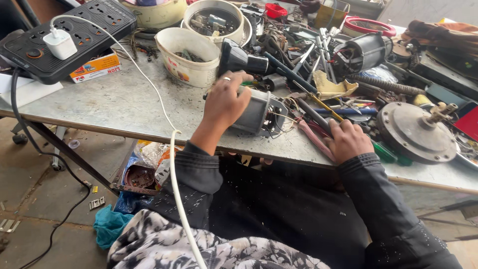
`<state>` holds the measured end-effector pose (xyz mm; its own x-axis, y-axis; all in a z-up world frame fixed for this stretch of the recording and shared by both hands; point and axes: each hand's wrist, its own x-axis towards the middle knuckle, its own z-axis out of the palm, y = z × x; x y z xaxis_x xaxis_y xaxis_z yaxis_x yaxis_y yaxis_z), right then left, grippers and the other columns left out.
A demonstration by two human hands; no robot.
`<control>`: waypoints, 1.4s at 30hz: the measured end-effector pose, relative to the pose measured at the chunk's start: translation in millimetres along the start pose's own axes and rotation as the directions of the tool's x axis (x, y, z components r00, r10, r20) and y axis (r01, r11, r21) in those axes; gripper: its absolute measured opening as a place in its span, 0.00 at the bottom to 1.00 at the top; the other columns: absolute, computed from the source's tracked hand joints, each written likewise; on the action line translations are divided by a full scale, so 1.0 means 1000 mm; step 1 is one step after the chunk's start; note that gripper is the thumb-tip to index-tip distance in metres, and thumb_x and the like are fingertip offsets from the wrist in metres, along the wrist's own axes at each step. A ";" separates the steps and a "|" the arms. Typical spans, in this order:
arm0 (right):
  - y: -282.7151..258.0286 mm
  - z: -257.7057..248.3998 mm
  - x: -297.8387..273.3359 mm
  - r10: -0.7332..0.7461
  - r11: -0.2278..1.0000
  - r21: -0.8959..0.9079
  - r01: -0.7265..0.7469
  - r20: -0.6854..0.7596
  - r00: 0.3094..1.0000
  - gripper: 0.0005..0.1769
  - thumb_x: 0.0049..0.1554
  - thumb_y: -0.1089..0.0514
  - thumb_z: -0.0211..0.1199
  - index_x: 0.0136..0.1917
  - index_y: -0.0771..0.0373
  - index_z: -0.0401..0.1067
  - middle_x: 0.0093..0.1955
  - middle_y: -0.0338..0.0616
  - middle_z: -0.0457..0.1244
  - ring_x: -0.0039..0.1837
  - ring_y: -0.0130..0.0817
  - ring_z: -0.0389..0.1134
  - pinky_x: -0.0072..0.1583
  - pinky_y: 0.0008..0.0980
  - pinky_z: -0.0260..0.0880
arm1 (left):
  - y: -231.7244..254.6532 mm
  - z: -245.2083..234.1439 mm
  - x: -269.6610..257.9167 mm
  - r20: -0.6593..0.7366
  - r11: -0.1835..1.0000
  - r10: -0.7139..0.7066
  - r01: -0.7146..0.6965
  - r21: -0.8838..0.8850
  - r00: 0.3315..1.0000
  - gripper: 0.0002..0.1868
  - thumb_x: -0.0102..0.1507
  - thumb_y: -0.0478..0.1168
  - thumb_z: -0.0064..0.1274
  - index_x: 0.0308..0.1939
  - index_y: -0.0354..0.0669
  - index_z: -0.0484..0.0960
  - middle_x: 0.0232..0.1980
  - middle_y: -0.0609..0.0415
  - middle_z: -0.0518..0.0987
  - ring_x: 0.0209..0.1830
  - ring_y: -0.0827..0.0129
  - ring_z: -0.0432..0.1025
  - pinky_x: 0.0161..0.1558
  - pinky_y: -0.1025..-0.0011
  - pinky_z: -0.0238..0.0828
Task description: The person uses a screwdriver to manipulate the internal wires of a small electric motor. They hold the motor with one hand and use the screwdriver to adjust or separate the copper windings inside the stator.
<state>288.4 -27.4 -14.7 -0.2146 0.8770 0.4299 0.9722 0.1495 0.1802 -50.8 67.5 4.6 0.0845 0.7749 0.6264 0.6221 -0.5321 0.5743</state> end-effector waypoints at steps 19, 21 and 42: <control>-0.073 -0.027 -0.093 0.315 0.091 0.981 -0.170 0.133 0.940 0.35 0.61 0.61 0.54 0.79 0.63 0.48 0.47 0.42 0.62 0.33 0.19 0.61 0.31 0.19 0.60 | -0.001 0.014 -0.020 -0.259 0.988 0.085 -0.115 -0.103 0.962 0.14 0.62 0.39 0.46 0.45 0.45 0.87 0.58 0.47 0.83 0.54 0.52 0.75 0.64 0.55 0.66; -0.087 -0.027 -0.090 0.294 0.142 0.954 -0.265 0.215 0.931 0.33 0.62 0.63 0.54 0.78 0.65 0.54 0.45 0.44 0.61 0.33 0.21 0.59 0.31 0.20 0.58 | 0.001 0.012 -0.020 -0.271 0.987 0.103 -0.132 -0.091 0.957 0.13 0.62 0.39 0.47 0.44 0.45 0.87 0.58 0.48 0.83 0.54 0.52 0.75 0.64 0.54 0.65; -0.052 -0.044 -0.102 0.264 -0.069 0.974 0.214 -0.189 0.946 0.25 0.72 0.38 0.43 0.63 0.55 0.73 0.52 0.45 0.65 0.35 0.33 0.62 0.31 0.22 0.65 | -0.001 0.011 -0.017 -0.274 0.974 0.136 -0.179 -0.137 0.952 0.11 0.61 0.39 0.47 0.40 0.43 0.84 0.51 0.53 0.83 0.49 0.54 0.74 0.60 0.54 0.64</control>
<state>255.3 -145.2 -29.1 0.0359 0.7828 0.6213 -0.0218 0.6222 -0.7826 -44.5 58.5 -12.2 -0.0483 0.5714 0.8192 0.4845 -0.7039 0.5195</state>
